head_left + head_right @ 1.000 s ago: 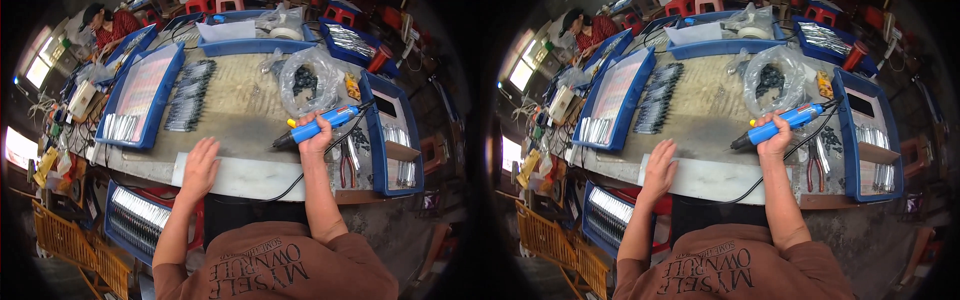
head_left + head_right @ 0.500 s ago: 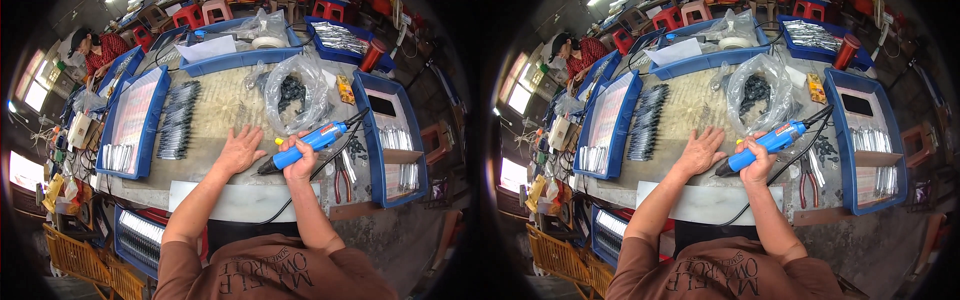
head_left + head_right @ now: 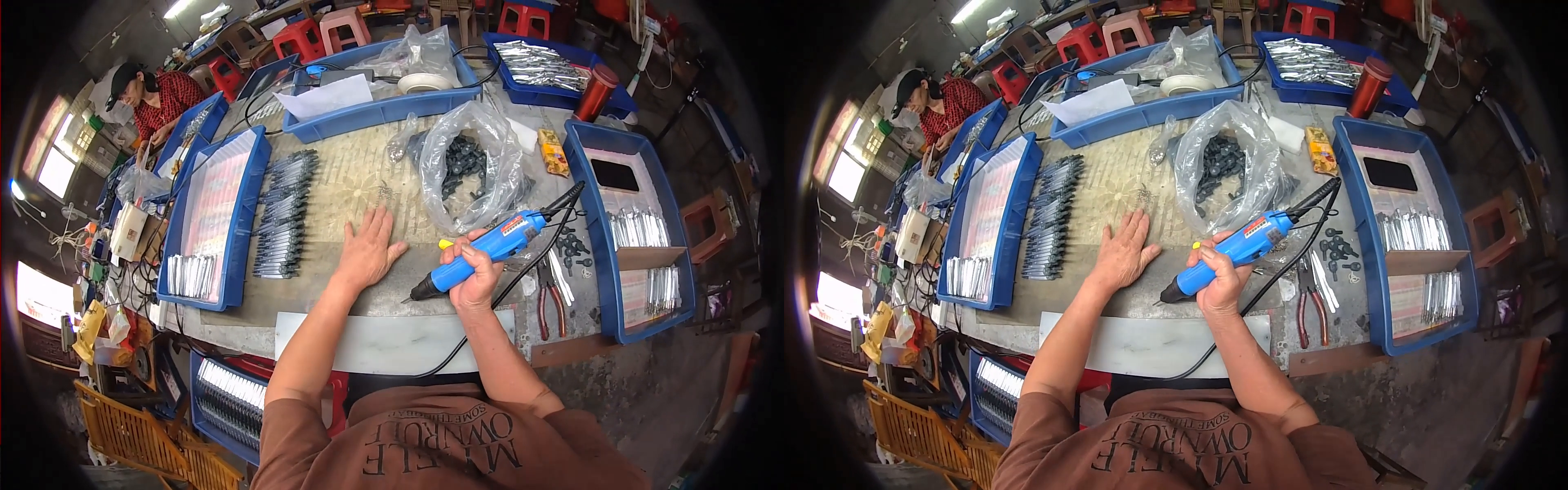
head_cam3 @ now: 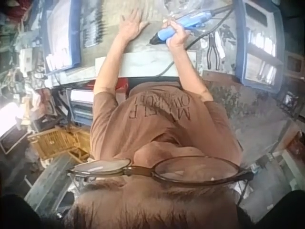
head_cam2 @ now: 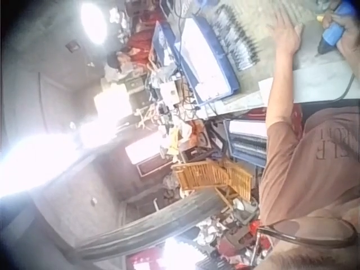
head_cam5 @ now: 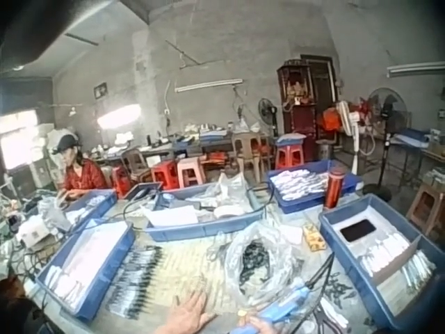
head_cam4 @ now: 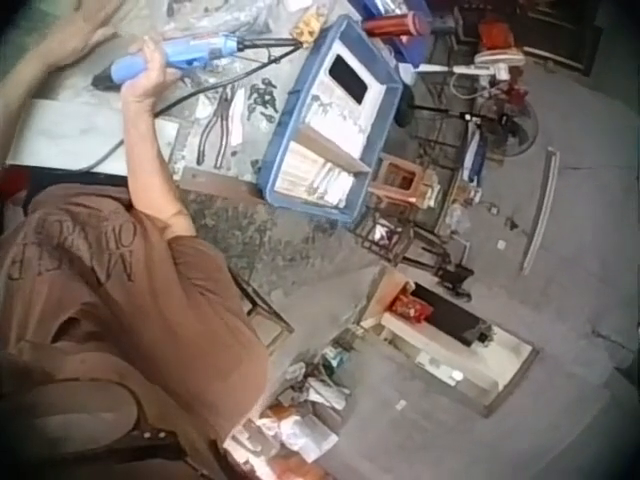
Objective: The person assembles small metal components on a workbench using an electric screwdriver.
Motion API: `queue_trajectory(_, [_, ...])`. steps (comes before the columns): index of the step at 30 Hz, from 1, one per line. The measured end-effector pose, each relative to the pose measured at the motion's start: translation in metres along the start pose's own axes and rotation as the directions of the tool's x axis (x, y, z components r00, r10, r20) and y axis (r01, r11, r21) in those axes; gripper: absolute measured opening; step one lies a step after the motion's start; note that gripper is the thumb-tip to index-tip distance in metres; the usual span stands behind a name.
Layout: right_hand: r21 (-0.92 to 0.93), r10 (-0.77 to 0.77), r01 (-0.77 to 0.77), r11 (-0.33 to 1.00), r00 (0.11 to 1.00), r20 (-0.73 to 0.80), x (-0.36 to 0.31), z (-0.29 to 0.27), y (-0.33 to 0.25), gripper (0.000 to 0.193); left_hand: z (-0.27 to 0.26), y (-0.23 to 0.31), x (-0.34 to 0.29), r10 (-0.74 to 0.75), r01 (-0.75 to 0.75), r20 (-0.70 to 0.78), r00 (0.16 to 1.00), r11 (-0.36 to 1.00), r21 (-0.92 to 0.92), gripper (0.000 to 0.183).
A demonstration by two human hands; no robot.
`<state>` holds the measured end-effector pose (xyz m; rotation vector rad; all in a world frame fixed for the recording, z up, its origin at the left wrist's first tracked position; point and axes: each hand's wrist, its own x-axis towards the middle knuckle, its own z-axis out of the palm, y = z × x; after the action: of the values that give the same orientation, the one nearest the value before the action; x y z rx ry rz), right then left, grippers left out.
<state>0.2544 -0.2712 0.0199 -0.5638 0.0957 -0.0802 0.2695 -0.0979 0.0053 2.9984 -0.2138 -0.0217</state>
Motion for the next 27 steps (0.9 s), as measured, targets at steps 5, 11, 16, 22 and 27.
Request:
queue_trajectory(5, [0.005, -0.028, 0.028, 1.0, 0.999, 0.018, 0.0, 0.003, -0.003, 0.027, -0.001, 0.003, -0.039, 0.092, -0.092, 0.021, 0.996, 0.996, -0.008, 0.063])
queue_trajectory(11, [0.015, -0.109, 0.108, 0.994, 0.994, 0.017, 0.005, 0.002, -0.011, 0.027, -0.003, -0.016, -0.061, 0.012, -0.015, -0.044, 0.999, 0.998, -0.066, 0.056])
queue_trajectory(16, [-0.002, -0.125, 0.125, 0.992, 0.991, 0.04, 0.006, 0.002, -0.009, 0.027, 0.0, -0.028, -0.045, -0.083, 0.055, -0.148, 0.985, 0.981, -0.184, 0.052])
queue_trajectory(22, [-0.03, -0.124, 0.126, 0.992, 0.991, 0.045, 0.005, 0.003, -0.007, 0.027, 0.005, -0.018, 0.0, -0.034, 0.022, -0.097, 0.995, 0.992, -0.124, 0.055])
queue_trajectory(27, [-0.03, -0.115, 0.116, 0.993, 0.993, 0.028, 0.005, 0.001, -0.006, 0.027, 0.006, -0.012, 0.018, -0.057, 0.052, -0.062, 0.996, 0.995, -0.081, 0.058])
